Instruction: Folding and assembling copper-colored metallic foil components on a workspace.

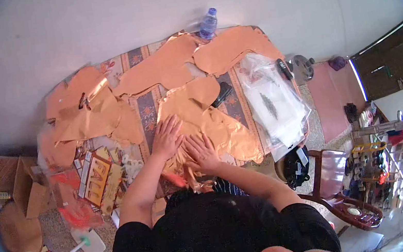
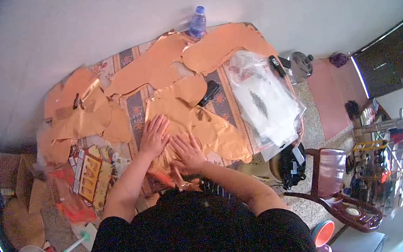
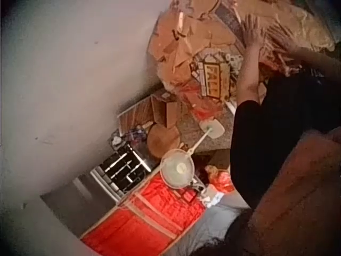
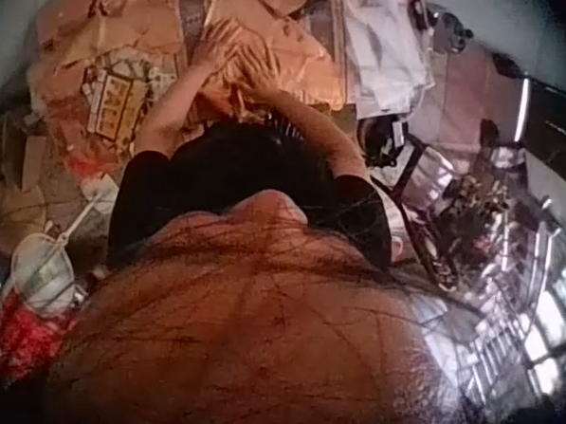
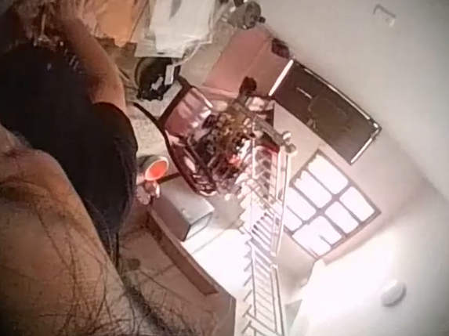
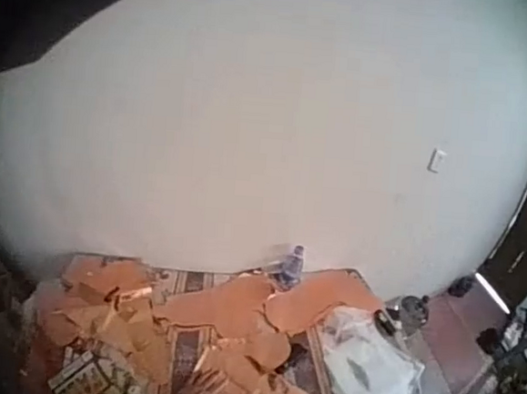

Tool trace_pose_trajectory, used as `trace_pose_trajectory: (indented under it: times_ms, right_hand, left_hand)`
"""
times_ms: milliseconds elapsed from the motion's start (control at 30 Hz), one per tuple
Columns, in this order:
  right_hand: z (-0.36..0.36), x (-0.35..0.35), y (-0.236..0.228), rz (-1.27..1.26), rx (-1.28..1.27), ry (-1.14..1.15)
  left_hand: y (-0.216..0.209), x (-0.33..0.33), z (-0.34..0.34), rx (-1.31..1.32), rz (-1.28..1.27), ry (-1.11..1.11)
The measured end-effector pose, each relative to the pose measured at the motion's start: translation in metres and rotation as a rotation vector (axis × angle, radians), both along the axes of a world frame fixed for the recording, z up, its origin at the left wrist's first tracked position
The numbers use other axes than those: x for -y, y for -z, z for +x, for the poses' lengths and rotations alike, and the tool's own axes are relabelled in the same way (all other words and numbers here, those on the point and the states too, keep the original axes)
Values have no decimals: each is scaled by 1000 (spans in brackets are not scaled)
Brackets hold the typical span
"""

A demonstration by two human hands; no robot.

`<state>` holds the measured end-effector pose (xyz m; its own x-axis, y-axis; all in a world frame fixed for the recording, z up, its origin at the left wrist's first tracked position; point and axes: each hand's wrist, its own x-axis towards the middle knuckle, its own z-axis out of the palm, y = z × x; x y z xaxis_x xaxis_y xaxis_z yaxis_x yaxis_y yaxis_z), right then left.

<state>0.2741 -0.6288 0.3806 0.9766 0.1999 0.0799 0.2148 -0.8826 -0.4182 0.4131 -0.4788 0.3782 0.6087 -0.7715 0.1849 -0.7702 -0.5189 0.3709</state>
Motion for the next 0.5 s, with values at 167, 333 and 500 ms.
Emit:
trace_pose_trajectory:
  times_ms: [167,333,500]
  right_hand:
    - [-5,25,-4,196,17,8]
    - [10,80,-17,233,145,28]
    - [66,133,-27,242,229,179]
  left_hand:
    - [-7,1,0,16,39,6]
    - [-11,2,-1,25,53,-1]
    - [-13,1,-2,-14,50,7]
